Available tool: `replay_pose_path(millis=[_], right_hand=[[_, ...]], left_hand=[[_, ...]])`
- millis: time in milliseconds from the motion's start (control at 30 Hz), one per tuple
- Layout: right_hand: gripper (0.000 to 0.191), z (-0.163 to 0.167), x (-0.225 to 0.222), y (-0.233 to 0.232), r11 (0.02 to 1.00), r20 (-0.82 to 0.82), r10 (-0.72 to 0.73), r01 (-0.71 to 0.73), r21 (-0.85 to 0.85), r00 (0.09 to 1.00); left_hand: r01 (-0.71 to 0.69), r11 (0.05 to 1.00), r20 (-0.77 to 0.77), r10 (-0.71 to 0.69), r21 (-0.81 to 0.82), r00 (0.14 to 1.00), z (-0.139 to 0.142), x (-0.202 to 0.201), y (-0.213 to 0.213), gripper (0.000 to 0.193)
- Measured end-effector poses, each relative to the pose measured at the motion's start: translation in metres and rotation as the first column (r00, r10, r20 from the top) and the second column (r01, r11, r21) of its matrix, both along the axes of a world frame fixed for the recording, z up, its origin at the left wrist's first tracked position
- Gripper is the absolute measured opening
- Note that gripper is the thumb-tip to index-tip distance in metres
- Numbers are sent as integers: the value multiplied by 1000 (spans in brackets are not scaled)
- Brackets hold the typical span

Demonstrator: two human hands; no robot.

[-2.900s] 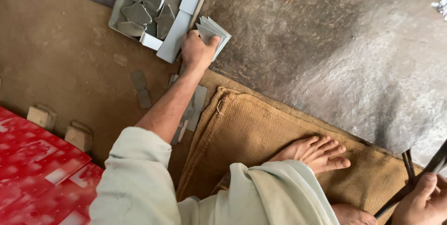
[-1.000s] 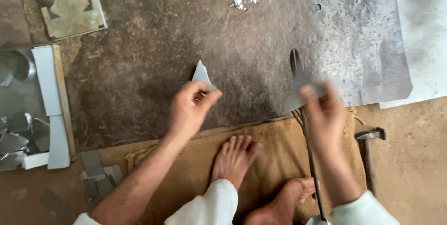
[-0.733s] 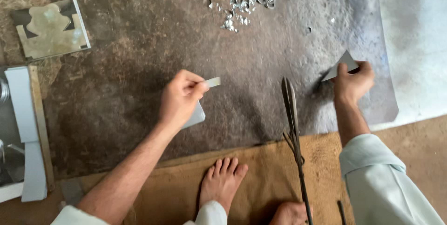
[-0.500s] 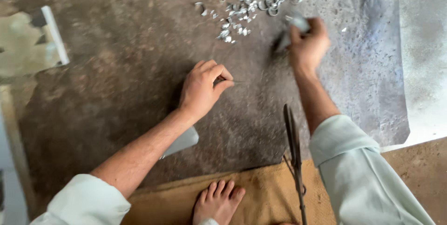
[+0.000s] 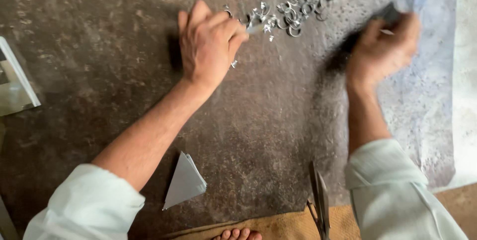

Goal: The person sits on the floor and cuts small pieces from thin metal sheets using hand shears, trimming curved offcuts that collect on the table. The person stacks the cut metal pieces into a pile and picks up new sheets to continue cutting.

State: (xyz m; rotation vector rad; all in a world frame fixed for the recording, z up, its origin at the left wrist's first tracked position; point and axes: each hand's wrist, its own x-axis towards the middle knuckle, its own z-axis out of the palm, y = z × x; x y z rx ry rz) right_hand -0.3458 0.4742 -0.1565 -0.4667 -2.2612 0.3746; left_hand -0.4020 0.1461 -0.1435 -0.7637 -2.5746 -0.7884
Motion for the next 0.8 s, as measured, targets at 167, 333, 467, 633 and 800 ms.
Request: replay_pose_path(millis=[167, 333, 467, 633, 800], right_hand=[[16, 17, -80, -97, 919, -30, 346, -345, -192, 938], [9, 75, -56, -53, 738, 95, 660, -620, -268, 745], [10, 85, 19, -26, 575, 471, 779, -770, -275, 414], [10, 63, -23, -55, 447, 601, 746, -884, -135, 285], [10, 50, -124, -79, 474, 509, 710, -865, 167, 487]], left_hand=[[-131, 982, -238, 161, 136, 958, 21, -62, -16, 19], [-40, 968, 73, 22, 248, 997, 17, -2, -59, 18], [156, 973, 363, -209, 169, 908, 1, 80, -77, 16], [120, 992, 140, -124, 36, 982, 1, 36, -64, 10], [-154, 983, -288, 121, -95, 950, -12, -84, -49, 23]])
